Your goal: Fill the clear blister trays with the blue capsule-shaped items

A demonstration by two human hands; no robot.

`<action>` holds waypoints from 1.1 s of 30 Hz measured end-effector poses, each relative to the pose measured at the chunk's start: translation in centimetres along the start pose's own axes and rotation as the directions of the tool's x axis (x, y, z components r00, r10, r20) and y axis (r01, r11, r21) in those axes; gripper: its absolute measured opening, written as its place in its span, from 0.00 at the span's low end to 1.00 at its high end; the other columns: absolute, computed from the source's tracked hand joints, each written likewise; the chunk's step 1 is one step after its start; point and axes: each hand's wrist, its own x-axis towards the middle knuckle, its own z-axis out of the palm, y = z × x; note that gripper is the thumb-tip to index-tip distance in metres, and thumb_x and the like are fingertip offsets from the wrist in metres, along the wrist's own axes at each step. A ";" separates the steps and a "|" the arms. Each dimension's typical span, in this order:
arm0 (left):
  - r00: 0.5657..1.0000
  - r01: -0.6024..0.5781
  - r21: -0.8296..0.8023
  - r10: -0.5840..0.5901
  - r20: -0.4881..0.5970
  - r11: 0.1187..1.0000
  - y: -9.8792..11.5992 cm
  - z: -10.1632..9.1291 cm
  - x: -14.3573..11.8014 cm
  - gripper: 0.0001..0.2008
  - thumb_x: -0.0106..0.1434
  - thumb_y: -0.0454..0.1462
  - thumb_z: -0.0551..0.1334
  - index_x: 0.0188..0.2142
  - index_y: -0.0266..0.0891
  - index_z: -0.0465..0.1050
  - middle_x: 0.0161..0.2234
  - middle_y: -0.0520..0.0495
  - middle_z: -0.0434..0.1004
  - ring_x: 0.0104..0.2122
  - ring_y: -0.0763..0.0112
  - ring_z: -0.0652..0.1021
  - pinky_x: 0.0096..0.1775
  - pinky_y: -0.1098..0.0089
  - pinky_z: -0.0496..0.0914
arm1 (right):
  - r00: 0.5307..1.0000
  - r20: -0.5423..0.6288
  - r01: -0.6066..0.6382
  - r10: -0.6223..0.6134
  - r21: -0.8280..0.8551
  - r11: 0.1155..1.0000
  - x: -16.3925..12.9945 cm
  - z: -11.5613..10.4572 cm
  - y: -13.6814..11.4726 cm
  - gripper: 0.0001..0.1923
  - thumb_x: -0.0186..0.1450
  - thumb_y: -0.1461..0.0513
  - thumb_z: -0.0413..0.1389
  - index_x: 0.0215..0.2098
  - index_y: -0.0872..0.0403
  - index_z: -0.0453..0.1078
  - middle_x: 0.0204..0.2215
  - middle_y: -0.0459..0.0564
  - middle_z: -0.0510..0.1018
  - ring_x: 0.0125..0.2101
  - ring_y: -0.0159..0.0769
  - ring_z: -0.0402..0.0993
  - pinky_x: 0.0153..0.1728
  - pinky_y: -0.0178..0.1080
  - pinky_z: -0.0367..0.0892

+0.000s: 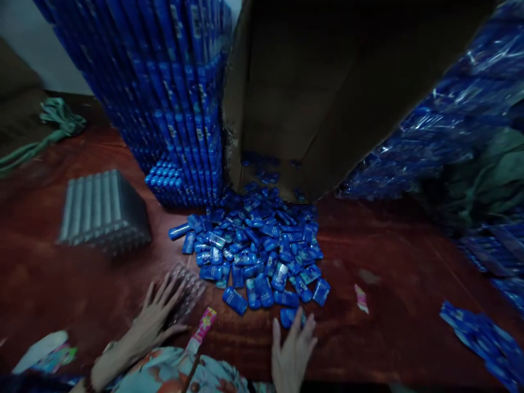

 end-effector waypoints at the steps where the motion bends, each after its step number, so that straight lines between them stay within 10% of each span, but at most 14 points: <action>1: 1.000 0.003 0.008 -0.003 0.007 1.000 0.6 0.1 0.6 0.44 0.56 0.56 0.57 0.64 0.54 0.34 0.65 0.45 0.43 0.64 0.45 0.51 0.59 0.38 0.51 | 0.996 -0.057 0.056 -0.064 -0.119 0.991 0.2 1.4 -0.8 0.38 0.62 0.47 0.48 0.66 0.47 0.43 0.67 0.51 0.37 0.65 0.57 0.19 0.58 0.69 0.29; 7: 0.996 0.064 -0.115 -0.070 -0.050 0.991 1.9 -2.2 5.3 0.35 0.65 0.52 0.50 0.66 0.41 0.42 0.65 0.37 0.45 0.64 0.52 0.50 0.60 0.49 0.53 | 0.972 -0.121 0.131 -0.199 -0.424 0.896 3.8 4.8 -5.9 0.33 0.64 0.57 0.40 0.65 0.64 0.48 0.65 0.64 0.44 0.64 0.62 0.26 0.58 0.66 0.40; 13: 0.955 0.285 -0.110 -0.291 -0.049 0.952 -1.7 -3.4 3.3 0.25 0.66 0.48 0.51 0.55 0.34 0.62 0.46 0.36 0.68 0.44 0.56 0.72 0.45 0.59 0.68 | 0.919 -0.209 0.253 -0.334 -0.337 0.907 0.6 3.0 -6.5 0.24 0.67 0.56 0.43 0.56 0.59 0.62 0.55 0.65 0.63 0.57 0.54 0.56 0.54 0.58 0.54; 18: 0.999 0.036 -0.158 -0.036 0.007 0.987 -2.2 -2.8 1.9 0.21 0.65 0.43 0.55 0.55 0.38 0.64 0.45 0.40 0.68 0.43 0.59 0.69 0.44 0.59 0.68 | 0.855 0.144 0.512 -0.499 -0.396 0.762 -3.0 5.2 -8.7 0.17 0.69 0.57 0.45 0.52 0.52 0.67 0.43 0.55 0.72 0.44 0.41 0.67 0.44 0.42 0.64; 25: 0.974 -0.214 -0.368 0.227 -0.006 0.905 2.0 -1.7 4.0 0.21 0.63 0.35 0.58 0.56 0.40 0.61 0.47 0.40 0.65 0.47 0.60 0.68 0.48 0.58 0.67 | 0.862 0.470 0.492 -0.188 -0.691 0.529 -0.8 6.0 -13.1 0.23 0.67 0.63 0.47 0.59 0.58 0.58 0.48 0.61 0.69 0.44 0.43 0.70 0.40 0.40 0.66; 30: 0.966 -0.184 -0.542 0.047 -0.256 0.820 2.8 -2.3 6.2 0.17 0.65 0.39 0.56 0.52 0.37 0.61 0.46 0.41 0.65 0.47 0.63 0.68 0.51 0.59 0.66 | 0.820 0.565 0.487 -0.093 -0.601 0.634 0.9 2.7 -12.0 0.28 0.64 0.61 0.51 0.62 0.50 0.53 0.53 0.58 0.66 0.39 0.39 0.74 0.35 0.38 0.67; 33: 0.970 -0.191 -0.393 0.111 -0.217 0.900 2.4 -3.3 8.4 0.17 0.64 0.41 0.58 0.51 0.37 0.64 0.47 0.41 0.65 0.47 0.60 0.67 0.49 0.58 0.66 | 0.860 0.490 0.382 -0.146 -0.427 0.820 1.0 1.7 -10.6 0.22 0.61 0.57 0.54 0.53 0.53 0.61 0.39 0.53 0.74 0.33 0.37 0.74 0.32 0.37 0.67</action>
